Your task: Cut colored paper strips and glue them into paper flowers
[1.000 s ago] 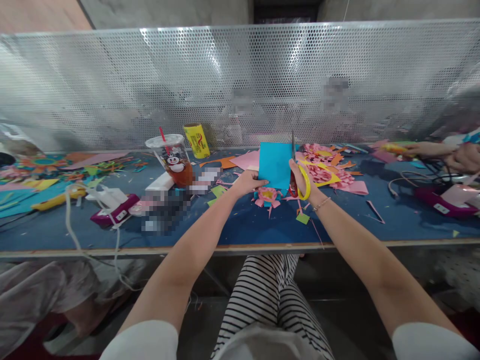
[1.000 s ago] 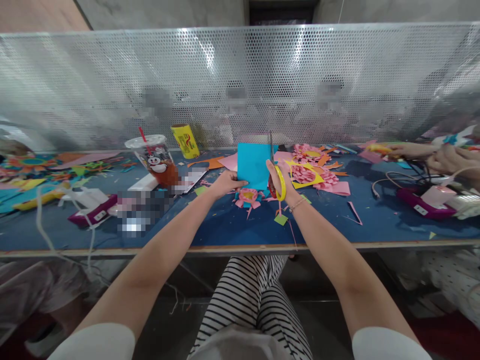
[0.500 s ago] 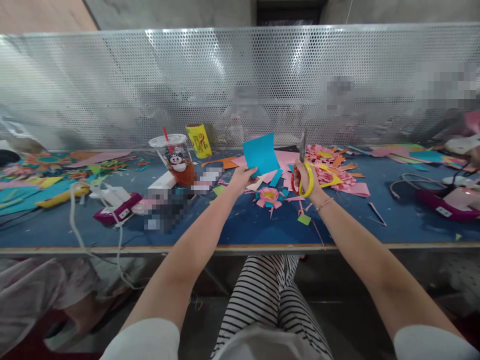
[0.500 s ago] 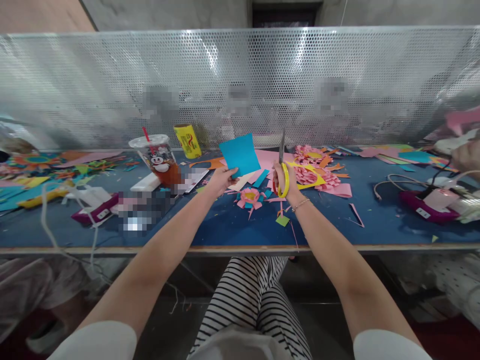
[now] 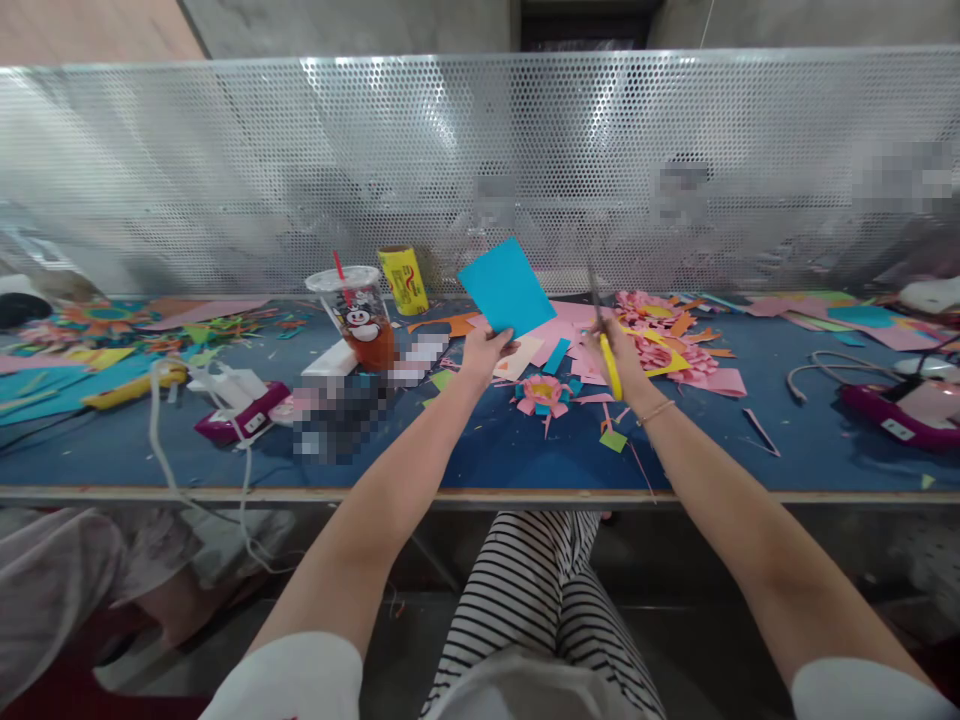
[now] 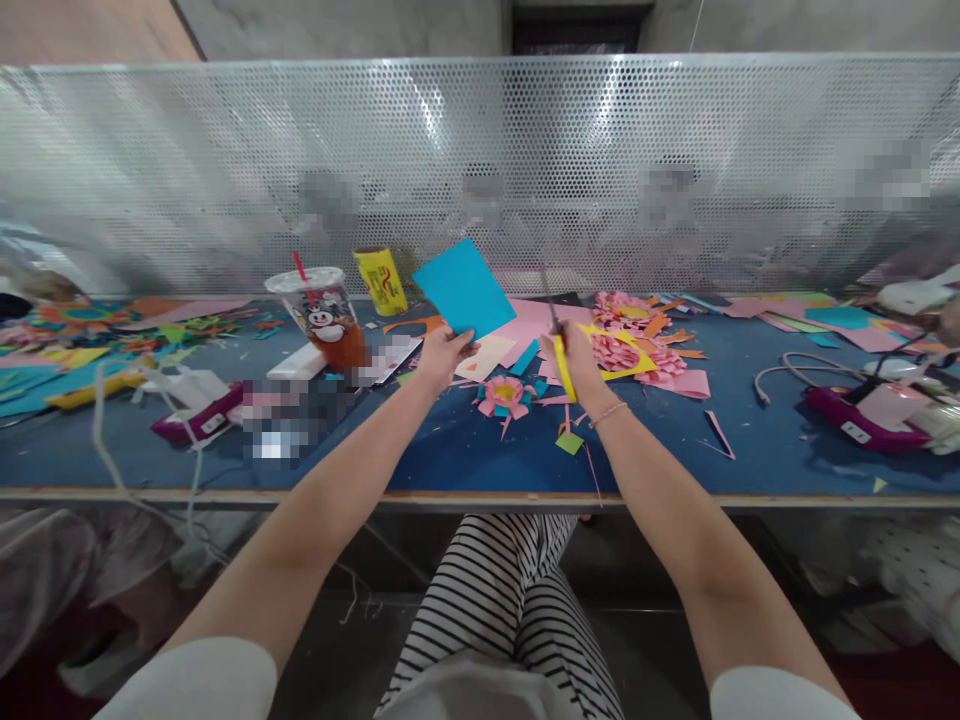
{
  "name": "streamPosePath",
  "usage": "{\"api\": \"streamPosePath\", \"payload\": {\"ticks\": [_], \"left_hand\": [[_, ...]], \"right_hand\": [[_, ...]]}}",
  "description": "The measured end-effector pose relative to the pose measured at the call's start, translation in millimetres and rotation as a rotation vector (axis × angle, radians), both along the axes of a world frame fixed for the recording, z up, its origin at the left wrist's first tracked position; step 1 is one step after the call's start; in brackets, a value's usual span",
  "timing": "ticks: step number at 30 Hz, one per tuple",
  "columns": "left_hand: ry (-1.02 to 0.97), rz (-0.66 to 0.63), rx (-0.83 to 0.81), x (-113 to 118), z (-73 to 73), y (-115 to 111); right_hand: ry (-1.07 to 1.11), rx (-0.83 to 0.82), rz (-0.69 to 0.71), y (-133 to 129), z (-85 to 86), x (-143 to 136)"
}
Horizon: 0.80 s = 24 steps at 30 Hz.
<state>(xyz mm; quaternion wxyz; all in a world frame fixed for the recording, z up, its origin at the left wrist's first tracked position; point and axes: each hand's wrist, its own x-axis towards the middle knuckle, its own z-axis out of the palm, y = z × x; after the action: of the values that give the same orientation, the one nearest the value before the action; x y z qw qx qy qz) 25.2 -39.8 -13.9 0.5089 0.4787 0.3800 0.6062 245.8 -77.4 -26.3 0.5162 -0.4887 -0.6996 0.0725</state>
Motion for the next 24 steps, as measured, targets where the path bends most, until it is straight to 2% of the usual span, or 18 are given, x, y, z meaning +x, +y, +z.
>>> {"api": "streamPosePath", "payload": {"ticks": [3,6,18,24], "left_hand": [[-0.061,0.052,0.034,0,3.6,-1],[-0.101,0.075,0.053,0,5.8,-3],[-0.029,-0.026,0.085,6,6.4,-11],[0.019,-0.074,0.08,7,6.5,-14]], "right_hand": [[-0.256,-0.006,-0.038,0,-8.9,-8],[-0.359,-0.037,-0.006,-2,-14.4,-16],[-0.349,-0.016,0.007,-8,-12.1,-26],[-0.282,-0.077,0.011,-13,-6.3,-27]]}}
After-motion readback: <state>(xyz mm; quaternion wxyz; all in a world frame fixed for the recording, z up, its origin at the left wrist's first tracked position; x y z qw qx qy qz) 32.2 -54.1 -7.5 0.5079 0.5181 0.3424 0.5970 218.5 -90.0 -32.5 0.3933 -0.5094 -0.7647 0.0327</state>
